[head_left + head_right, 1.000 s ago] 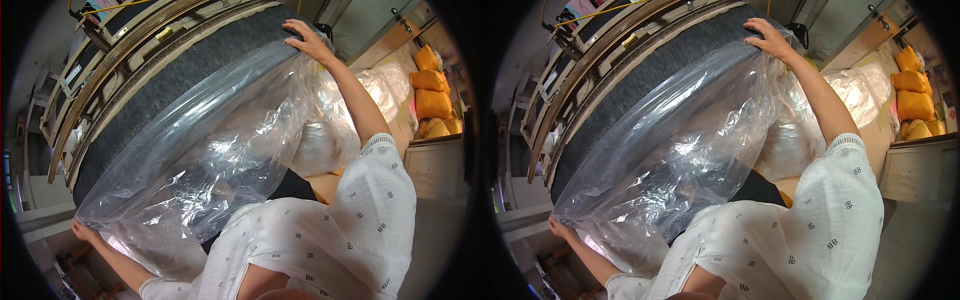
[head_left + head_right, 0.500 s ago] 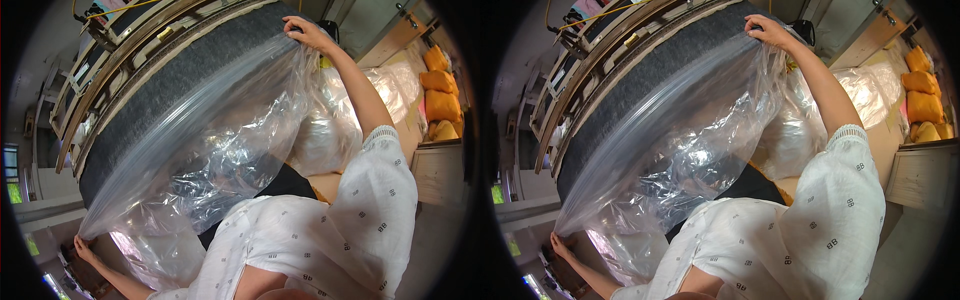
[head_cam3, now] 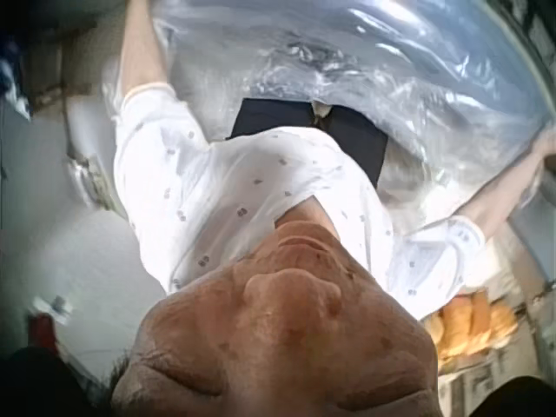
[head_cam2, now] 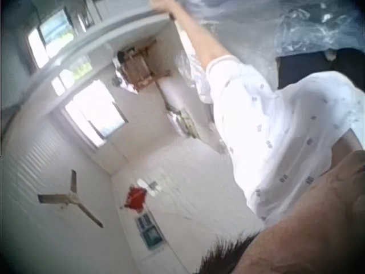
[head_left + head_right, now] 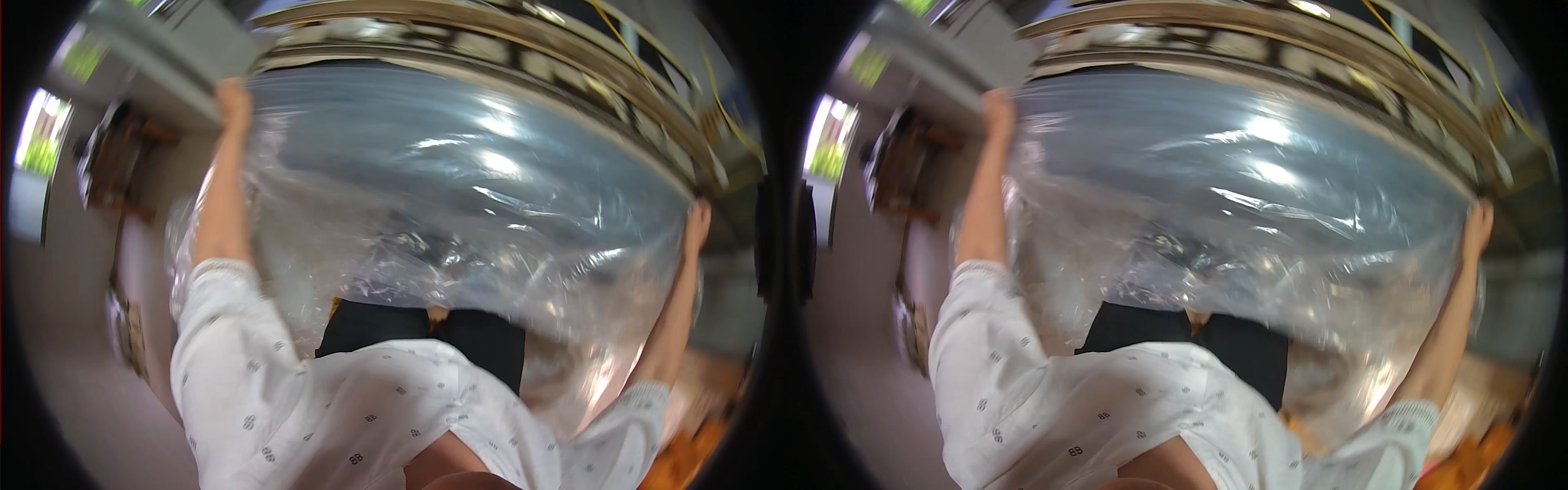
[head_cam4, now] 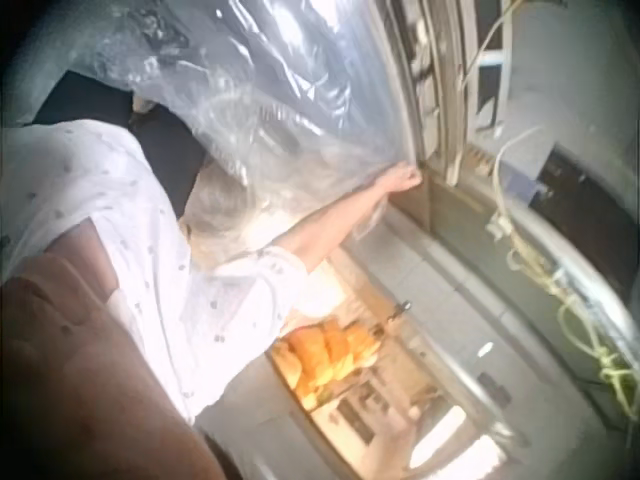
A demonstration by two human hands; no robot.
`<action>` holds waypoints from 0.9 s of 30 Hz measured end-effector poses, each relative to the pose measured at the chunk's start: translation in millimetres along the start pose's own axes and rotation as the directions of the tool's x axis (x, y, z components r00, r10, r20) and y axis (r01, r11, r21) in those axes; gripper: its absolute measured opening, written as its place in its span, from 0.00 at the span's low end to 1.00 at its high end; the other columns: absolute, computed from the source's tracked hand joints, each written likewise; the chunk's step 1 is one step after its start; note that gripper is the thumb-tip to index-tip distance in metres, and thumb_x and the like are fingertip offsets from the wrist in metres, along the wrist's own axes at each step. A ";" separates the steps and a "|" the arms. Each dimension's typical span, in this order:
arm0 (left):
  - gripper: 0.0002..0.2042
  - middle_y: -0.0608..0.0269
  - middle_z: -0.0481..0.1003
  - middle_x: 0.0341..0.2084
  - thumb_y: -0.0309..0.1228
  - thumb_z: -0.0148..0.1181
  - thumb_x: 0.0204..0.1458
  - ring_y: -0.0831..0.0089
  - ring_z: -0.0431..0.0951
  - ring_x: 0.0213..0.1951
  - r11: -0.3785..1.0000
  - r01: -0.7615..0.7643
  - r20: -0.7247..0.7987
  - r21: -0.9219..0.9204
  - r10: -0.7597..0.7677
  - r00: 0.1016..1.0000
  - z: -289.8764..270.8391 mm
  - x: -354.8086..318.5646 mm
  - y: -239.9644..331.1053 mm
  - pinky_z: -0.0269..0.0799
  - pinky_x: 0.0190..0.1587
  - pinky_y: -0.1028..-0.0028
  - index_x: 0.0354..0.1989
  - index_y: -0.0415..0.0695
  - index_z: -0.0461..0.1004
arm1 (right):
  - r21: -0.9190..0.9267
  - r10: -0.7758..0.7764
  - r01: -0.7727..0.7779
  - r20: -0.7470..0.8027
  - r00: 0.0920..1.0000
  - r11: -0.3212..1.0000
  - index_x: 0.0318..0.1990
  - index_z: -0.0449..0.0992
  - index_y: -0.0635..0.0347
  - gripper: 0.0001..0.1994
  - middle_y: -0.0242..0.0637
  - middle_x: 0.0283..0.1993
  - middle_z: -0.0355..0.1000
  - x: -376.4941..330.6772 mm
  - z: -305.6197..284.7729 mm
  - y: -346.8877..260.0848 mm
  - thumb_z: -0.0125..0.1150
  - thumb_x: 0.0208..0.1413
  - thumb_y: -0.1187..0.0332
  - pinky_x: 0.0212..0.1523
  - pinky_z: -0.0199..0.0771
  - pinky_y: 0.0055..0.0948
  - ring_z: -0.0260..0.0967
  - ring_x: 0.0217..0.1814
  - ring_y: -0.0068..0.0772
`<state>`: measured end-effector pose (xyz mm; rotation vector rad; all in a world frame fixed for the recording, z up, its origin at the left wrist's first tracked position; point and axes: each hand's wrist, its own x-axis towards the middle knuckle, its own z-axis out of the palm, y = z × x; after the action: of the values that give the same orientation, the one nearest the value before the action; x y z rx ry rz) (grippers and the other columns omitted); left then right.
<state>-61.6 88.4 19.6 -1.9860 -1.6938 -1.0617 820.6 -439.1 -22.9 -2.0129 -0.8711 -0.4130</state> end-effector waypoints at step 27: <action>0.17 0.66 0.76 0.30 0.45 0.61 0.39 0.73 0.74 0.35 0.804 0.424 0.244 -0.416 -0.351 0.904 116.9 68.6 -5.3 0.66 0.40 0.73 0.32 0.46 0.78 | -0.252 -0.055 0.020 -0.133 0.990 0.968 0.29 0.71 0.66 0.17 0.36 0.29 0.69 31.0 61.1 -35.4 0.60 0.46 0.58 0.36 0.65 0.27 0.62 0.29 0.28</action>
<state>-27.1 215.9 -11.4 -2.0793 -2.1631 -1.6222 814.6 -362.3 -18.1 -2.1685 -0.8029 -0.7064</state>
